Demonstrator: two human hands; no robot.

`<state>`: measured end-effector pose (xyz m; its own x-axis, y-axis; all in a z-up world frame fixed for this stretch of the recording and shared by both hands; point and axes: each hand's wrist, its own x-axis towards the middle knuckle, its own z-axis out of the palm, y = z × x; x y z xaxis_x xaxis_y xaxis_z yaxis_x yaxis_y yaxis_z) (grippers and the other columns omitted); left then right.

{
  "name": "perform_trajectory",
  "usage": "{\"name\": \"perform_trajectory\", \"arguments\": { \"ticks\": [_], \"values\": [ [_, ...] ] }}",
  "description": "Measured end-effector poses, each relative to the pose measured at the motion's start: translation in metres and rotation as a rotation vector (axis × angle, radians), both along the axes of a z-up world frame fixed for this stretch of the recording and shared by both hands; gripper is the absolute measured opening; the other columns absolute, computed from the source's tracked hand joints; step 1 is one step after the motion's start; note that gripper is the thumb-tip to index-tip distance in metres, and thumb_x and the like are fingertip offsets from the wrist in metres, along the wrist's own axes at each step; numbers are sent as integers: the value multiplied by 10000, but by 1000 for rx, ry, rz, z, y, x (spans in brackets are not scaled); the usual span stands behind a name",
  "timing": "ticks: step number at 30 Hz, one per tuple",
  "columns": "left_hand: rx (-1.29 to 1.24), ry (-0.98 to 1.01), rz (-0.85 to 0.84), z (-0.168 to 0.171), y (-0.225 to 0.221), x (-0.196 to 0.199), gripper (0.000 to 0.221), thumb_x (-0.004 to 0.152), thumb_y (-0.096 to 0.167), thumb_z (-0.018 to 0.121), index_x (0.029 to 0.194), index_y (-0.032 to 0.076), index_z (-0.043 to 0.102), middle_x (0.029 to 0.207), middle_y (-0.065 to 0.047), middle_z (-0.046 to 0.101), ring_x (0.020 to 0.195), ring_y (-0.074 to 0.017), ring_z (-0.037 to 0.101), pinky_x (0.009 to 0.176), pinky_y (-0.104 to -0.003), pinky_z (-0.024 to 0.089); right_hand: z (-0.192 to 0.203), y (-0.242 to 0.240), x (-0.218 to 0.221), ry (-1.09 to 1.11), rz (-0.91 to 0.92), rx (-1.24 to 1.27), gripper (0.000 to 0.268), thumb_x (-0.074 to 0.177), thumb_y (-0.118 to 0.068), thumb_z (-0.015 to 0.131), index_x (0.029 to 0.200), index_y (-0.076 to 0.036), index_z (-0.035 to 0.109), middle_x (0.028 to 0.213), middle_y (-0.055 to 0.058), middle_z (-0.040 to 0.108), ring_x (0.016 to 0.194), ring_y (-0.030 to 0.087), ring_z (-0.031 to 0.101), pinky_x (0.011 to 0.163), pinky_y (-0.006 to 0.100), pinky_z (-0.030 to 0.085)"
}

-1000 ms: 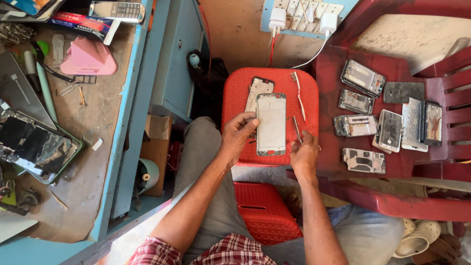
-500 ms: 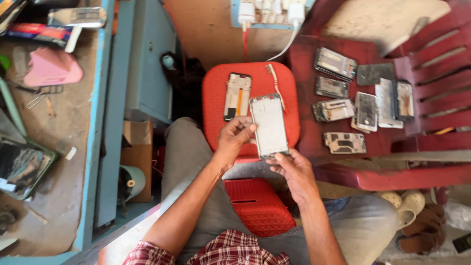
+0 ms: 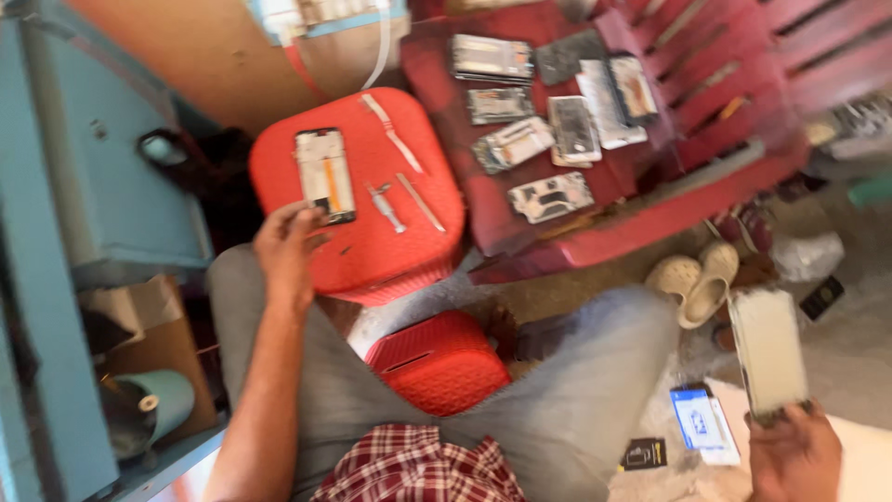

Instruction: The person disassembles a mobile phone using a screwdriver and a prying tool. They remove the back cover and internal components, placing them on a nearby chair. The person then uses a toothbrush to clean the inside of the phone casing.

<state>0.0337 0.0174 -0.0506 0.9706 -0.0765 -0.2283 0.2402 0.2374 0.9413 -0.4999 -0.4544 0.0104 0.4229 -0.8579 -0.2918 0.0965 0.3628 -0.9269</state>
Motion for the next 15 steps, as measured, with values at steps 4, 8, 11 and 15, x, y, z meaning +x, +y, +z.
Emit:
{"name": "perform_trajectory", "arguments": {
  "ticks": [4, 8, 11, 15],
  "values": [
    [73, 0, 32, -10, 8, -2, 226, 1000, 122, 655, 1194, 6, 634, 1075, -109, 706, 956, -210, 727, 751, -347, 615, -83, -41, 8, 37, -20, 92, 107, 1051, -127, 671, 1029, -85, 575, 1037, 48, 633, 960, 184, 580, 827, 328, 490],
    [110, -59, -5, -17, 17, -14, 230, 1029, 111, 657, 1226, -2, 619, 1090, -117, 698, 963, -218, 711, 771, -353, 619, -150, -55, 83, 243, -62, 198, 200, 955, -238, 631, 1111, -116, 664, 1032, 36, 711, 932, 193, 690, 807, 344, 549],
    [180, -43, -27, -22, 23, -27, 227, 1037, 106, 653, 1236, 4, 615, 1099, -111, 696, 967, -221, 714, 784, -347, 616, -179, -54, 141, 330, -40, 264, 223, 971, -243, 613, 1147, -111, 645, 1070, 48, 695, 969, 202, 674, 834, 353, 536],
    [230, -18, -28, -31, 24, -37, 215, 1045, 94, 647, 1238, 4, 617, 1090, -108, 704, 968, -222, 710, 786, -343, 605, -198, -51, 178, 402, -25, 292, 253, 992, -250, 589, 1195, -104, 620, 1121, 66, 673, 1018, 215, 652, 871, 365, 519]
  ]
}}
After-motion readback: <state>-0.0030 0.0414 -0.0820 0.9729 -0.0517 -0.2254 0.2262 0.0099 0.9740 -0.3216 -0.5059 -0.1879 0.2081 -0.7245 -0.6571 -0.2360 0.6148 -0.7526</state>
